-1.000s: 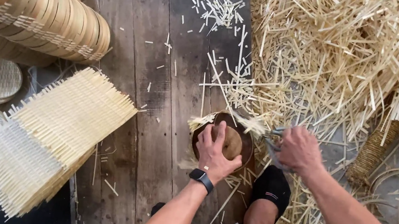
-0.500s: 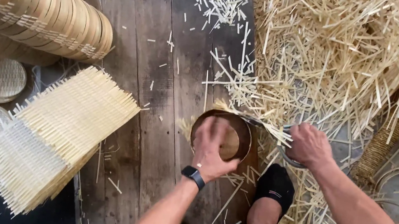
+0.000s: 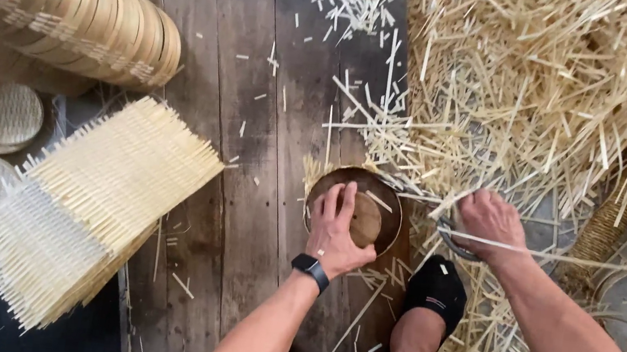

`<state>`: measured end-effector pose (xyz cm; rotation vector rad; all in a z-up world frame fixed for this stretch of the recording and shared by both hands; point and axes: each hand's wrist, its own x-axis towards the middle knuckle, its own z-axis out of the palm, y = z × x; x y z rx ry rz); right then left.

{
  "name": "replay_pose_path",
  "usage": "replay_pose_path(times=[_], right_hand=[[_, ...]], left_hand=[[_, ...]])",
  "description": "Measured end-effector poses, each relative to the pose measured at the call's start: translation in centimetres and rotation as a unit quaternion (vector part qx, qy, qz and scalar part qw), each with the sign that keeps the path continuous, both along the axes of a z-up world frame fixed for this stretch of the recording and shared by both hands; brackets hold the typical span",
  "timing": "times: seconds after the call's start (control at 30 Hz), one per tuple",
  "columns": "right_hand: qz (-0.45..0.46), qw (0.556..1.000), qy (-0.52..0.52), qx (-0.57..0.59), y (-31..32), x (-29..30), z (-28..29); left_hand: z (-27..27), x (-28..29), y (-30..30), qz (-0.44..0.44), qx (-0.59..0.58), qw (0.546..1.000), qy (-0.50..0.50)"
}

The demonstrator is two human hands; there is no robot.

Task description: Trimming and fitting woven bamboo mats into circular frames to assemble trays.

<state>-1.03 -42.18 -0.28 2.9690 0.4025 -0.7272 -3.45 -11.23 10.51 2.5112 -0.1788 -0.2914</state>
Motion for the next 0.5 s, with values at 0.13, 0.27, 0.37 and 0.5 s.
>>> replay_pose_path(times=[0.13, 0.27, 0.37, 0.5], right_hand=[[0.010, 0.999, -0.029, -0.020, 4.4, 2.1, 7.9], [-0.016, 0.997, 0.071, -0.031, 3.9, 2.1, 6.6], [-0.042, 0.995, 0.094, 0.000, 2.3, 1.7, 5.1], [-0.017, 1.000, 0.026, -0.004, 3.6, 2.7, 8.5]], left_hand=[[-0.3, 0.3, 0.1, 0.001, -0.019, 1.000, -0.024], [0.7, 1.0, 0.4, -0.075, -0.008, 0.997, 0.028], [0.7, 0.4, -0.3, -0.036, 0.001, 0.999, 0.027], [-1.3, -0.1, -1.7, 0.072, 0.013, 0.997, -0.023]])
